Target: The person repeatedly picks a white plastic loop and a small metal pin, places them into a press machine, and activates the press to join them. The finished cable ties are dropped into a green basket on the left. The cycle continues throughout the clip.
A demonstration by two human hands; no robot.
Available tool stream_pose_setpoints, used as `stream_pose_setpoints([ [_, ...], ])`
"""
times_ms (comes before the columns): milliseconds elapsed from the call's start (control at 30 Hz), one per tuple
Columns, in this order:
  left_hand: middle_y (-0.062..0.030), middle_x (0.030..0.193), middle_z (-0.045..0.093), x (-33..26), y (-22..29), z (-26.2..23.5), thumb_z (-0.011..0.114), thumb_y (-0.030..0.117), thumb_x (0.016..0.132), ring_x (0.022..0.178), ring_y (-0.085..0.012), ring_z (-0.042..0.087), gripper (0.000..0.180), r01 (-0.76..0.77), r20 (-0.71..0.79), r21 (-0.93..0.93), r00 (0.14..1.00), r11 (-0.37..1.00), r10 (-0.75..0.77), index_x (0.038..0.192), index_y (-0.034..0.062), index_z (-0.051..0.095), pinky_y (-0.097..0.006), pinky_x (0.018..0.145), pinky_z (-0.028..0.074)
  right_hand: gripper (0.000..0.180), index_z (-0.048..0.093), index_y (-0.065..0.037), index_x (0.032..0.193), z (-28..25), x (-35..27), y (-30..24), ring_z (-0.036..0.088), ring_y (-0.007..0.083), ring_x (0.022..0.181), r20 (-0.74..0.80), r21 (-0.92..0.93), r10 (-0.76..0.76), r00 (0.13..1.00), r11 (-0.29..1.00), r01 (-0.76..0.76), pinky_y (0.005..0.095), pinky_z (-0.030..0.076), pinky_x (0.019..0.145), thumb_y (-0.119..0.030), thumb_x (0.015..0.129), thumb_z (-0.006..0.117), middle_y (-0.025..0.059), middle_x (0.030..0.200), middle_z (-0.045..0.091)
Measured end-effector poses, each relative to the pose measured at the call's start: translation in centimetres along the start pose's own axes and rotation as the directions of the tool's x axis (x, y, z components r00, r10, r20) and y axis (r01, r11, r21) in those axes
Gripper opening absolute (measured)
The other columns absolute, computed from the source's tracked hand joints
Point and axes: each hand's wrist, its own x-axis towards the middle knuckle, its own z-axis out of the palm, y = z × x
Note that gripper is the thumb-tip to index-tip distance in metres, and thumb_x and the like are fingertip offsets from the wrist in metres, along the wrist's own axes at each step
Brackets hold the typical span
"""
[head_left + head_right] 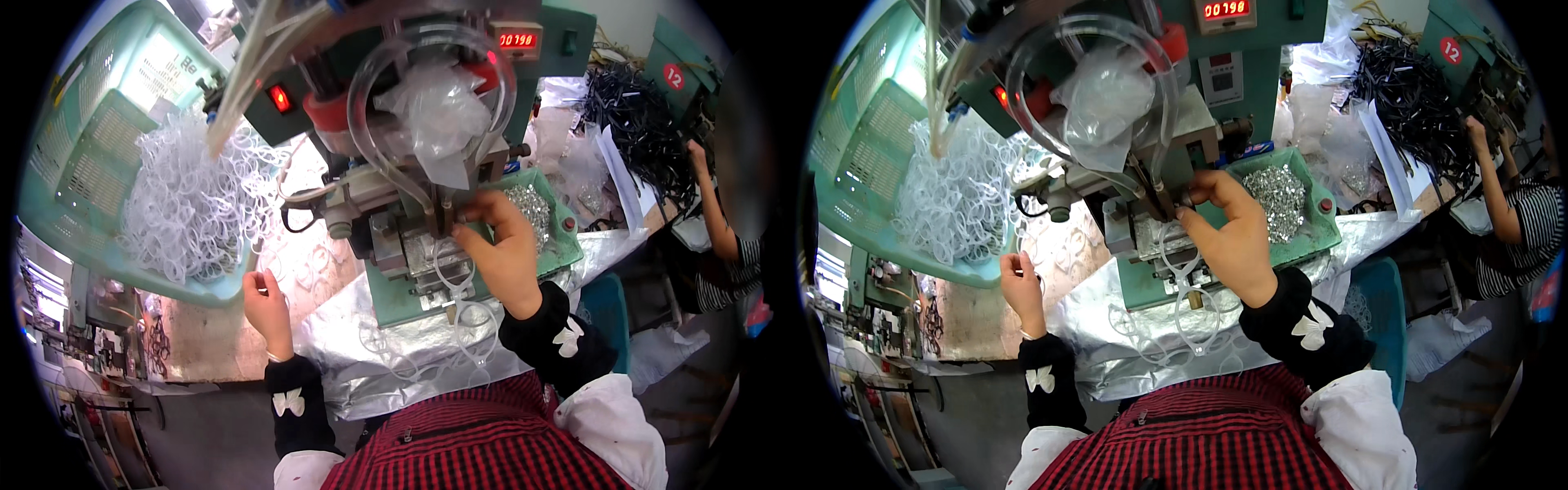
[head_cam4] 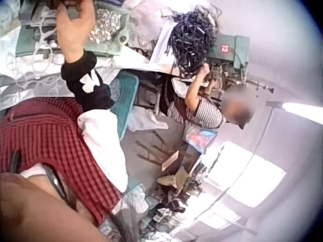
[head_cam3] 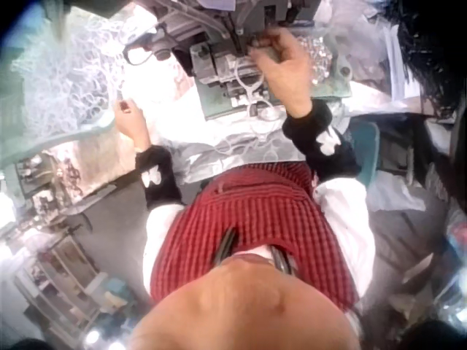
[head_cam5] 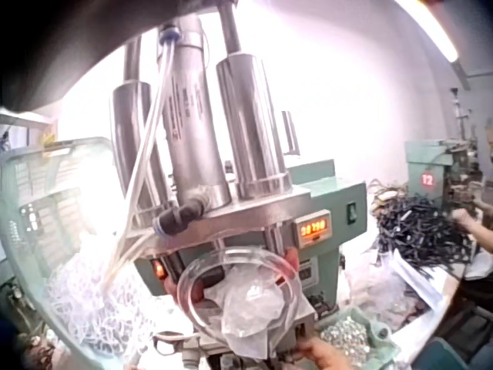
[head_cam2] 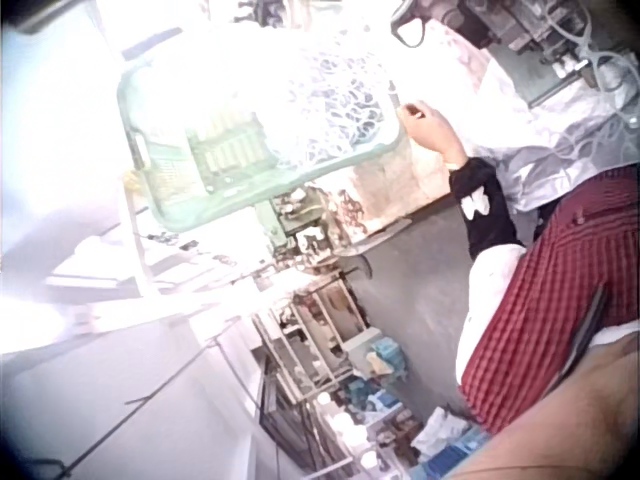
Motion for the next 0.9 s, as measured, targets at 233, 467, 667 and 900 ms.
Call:
stream_pose_setpoints([
  [233,-0.0080,0.100,0.060,-3.1,13.5,-3.1,0.055,0.008,0.101,0.090,-0.0161,0.060,0.006,-0.105,-0.017,-0.882,0.981,0.459,0.192,0.105,0.0038,0.053,-0.031,0.077,0.053,0.047,0.054,0.004,0.127,0.2,-0.9,-1.6,0.059,0.0100,0.094,0.007,0.233,0.206,0.978,0.951,-0.202,0.0238,0.047,0.085,0.004,0.082,0.068,0.0042,0.095,0.062],
  [467,-0.0151,0.103,0.061,-0.4,21.1,-3.9,0.051,0.002,0.098,0.090,-0.0201,0.060,0.015,-0.316,-0.184,-0.909,0.889,0.270,0.420,0.113,0.0006,0.053,-0.036,0.079,0.054,0.047,0.052,0.004,0.129,1.8,-1.4,-4.5,0.062,0.0121,0.097,0.007,0.375,0.266,0.964,0.893,-0.249,0.0249,0.048,0.087,0.005,0.083,0.065,0.0095,0.107,0.067],
  [667,-0.0150,0.105,0.069,-4.5,19.7,-2.0,0.068,-0.003,0.075,0.077,-0.0259,0.065,0.017,-0.679,-0.061,-0.700,0.368,0.223,0.928,0.091,0.0032,0.067,-0.034,0.067,0.056,0.025,0.072,-0.005,0.103,-4.4,0.4,-0.3,0.063,0.0323,0.110,0.125,-0.464,-0.138,0.983,0.867,0.181,0.0393,0.048,0.097,-0.006,0.079,0.068,0.0148,0.114,0.068],
  [900,-0.0116,0.105,0.070,-6.0,21.3,0.3,0.075,0.002,0.071,0.069,-0.0228,0.061,0.026,-0.870,-0.230,-0.493,0.101,-0.026,0.968,0.093,0.0051,0.062,-0.038,0.068,0.063,0.014,0.069,-0.006,0.089,-10.3,-0.9,6.4,0.054,0.0387,0.120,0.048,-0.862,-0.273,0.961,0.475,0.178,0.0469,0.047,0.095,-0.008,0.075,0.073,0.0186,0.115,0.062],
])
